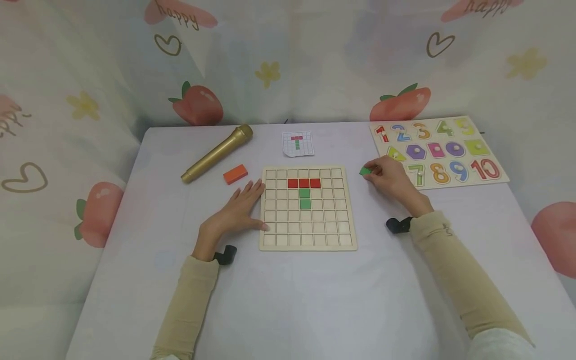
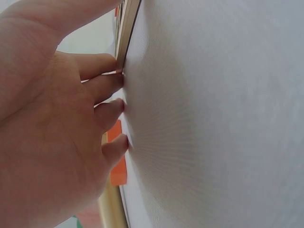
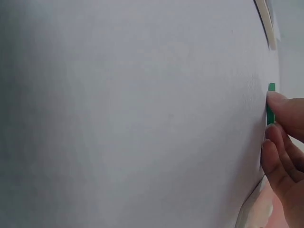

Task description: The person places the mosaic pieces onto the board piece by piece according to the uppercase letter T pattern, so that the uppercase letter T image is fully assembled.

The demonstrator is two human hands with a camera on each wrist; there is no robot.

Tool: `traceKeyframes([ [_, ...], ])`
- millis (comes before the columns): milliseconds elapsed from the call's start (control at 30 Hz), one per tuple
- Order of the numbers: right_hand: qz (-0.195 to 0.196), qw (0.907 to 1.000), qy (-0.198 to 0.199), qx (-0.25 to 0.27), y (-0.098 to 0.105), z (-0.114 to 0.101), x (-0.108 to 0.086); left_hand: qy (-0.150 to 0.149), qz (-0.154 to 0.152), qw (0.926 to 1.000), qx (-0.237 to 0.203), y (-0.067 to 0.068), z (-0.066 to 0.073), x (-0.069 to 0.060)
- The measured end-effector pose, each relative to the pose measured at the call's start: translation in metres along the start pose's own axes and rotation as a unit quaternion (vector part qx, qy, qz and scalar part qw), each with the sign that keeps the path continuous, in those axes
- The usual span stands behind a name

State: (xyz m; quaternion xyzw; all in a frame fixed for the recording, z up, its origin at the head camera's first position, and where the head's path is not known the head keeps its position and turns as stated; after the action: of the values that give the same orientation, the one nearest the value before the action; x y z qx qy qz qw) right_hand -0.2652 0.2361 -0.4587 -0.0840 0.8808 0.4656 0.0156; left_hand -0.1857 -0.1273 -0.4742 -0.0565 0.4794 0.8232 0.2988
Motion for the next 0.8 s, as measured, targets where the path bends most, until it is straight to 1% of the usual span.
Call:
traceKeyframes([
  [233, 0.001, 0.9998, 0.018, -0.01, -0.006, -0.011, -0.008, 0.0, -0.002, 1.0, 0.005, -0.003, -0.002, 0.001],
  [500, 0.012, 0.9973, 0.073, -0.009, -0.016, -0.034, -0.018, -0.001, -0.002, 1.0, 0.007, -0.001, 0.0, -0.001],
  [633, 0.007, 0.9947, 0.103, -0.002, -0.019, -0.049, -0.025, -0.005, 0.0, 1.0, 0.008, 0.0, 0.0, 0.0],
  [800, -0.009, 0.9922, 0.123, 0.012, -0.023, -0.064, -0.033, -0.005, 0.0, 0.9999, 0.011, 0.0, 0.0, 0.0],
])
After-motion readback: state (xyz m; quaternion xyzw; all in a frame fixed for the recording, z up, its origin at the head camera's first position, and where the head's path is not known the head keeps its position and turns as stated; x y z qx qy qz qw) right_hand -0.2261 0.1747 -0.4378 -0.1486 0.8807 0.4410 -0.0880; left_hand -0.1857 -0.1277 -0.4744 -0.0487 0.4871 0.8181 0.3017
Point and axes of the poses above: each hand's wrist, its own x-axis towards the middle knuckle, its own y-axis out of the back of the hand, z = x × y, the point moved 8 cm from there along x, towards the middle knuckle, and after that the axes turned 1 degree about z, right-handed, at the moved point
